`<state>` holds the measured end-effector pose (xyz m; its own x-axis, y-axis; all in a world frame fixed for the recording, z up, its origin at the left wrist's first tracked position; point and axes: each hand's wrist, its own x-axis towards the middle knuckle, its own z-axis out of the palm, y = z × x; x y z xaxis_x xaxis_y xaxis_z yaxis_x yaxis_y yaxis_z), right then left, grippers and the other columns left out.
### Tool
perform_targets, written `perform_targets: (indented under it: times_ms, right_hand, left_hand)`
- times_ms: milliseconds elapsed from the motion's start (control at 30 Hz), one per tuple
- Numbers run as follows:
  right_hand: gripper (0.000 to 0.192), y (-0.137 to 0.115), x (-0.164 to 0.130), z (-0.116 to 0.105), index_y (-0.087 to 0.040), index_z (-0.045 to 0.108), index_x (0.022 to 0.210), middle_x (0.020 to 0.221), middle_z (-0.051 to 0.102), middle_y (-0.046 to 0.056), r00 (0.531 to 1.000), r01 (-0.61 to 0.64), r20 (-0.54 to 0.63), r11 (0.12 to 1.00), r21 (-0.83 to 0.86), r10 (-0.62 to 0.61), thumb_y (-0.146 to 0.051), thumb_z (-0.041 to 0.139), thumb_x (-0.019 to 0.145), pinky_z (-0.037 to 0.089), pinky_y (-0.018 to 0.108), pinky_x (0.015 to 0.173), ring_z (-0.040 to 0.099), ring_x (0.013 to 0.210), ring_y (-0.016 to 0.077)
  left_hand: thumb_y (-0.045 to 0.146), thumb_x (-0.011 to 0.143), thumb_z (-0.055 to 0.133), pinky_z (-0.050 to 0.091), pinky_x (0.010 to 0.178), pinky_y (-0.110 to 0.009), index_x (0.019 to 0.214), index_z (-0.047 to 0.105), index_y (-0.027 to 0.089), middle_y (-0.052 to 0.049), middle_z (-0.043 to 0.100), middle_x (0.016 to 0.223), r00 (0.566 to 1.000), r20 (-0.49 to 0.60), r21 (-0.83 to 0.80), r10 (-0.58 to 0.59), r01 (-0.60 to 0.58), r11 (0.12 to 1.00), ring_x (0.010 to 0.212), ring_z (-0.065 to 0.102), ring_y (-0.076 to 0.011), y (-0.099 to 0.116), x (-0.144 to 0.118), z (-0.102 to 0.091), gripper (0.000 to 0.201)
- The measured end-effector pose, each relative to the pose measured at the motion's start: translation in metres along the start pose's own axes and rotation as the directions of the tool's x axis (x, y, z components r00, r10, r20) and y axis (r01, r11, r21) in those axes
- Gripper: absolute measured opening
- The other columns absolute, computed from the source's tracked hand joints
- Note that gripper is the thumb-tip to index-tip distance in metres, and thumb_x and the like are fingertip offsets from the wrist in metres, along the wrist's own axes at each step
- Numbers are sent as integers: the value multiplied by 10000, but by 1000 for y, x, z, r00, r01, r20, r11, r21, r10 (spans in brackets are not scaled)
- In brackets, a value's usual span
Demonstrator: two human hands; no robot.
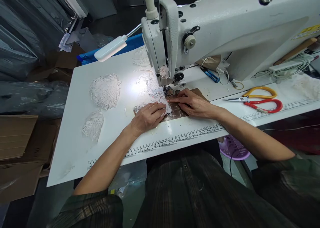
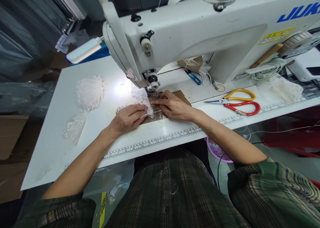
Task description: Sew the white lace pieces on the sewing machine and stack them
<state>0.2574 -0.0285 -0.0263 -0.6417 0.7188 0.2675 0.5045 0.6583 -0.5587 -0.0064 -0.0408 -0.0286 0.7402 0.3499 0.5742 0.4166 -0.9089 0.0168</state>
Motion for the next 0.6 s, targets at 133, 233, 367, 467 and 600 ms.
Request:
perform_targets:
  times_ms: [133,233,367,467,600]
  right_hand:
    - [416,-3,1,1,-289,655,1324,1192,553,116,999,43,35,999,-33,-42,-248,430,976,489,455,994,542,1108,242]
    - [402,-3,2,2,-305,681,1286,1176,553,115,996,71,58,994,-82,-67,-268,427,977,492,454,971,525,1094,246]
    - [408,-4,4,6,-299,666,1300,1151,550,121,998,50,46,984,-173,-43,-266,425,974,491,459,936,519,1046,253]
    - [413,-6,5,12,-254,641,1329,1148,550,143,999,17,32,973,-229,-9,-282,435,972,486,470,927,518,1036,271]
    - [408,-9,3,14,-272,609,1344,1166,548,132,1000,-30,-8,979,-204,29,-305,427,980,478,478,962,521,1058,270]
  left_hand:
    - [155,933,624,654,887,-392,1056,648,142,-96,731,1079,1000,0,-26,-1,1,1000,1013,723,-202,-1,-2,0,126]
    - [150,930,628,643,932,-410,1061,645,148,-93,733,1094,1000,4,-32,-4,4,999,1032,721,-199,-1,-2,0,132]
    - [139,940,611,621,984,-430,1025,642,145,-90,738,1102,998,57,-33,38,-36,999,1019,727,-184,1,1,-1,90]
    - [124,937,607,650,915,-395,1006,646,124,-108,744,1072,994,81,-11,71,-71,997,1002,734,-199,2,3,-3,79]
    - [119,952,569,670,840,-384,1031,650,131,-118,739,1075,992,98,21,81,-83,996,1018,731,-218,2,2,-4,114]
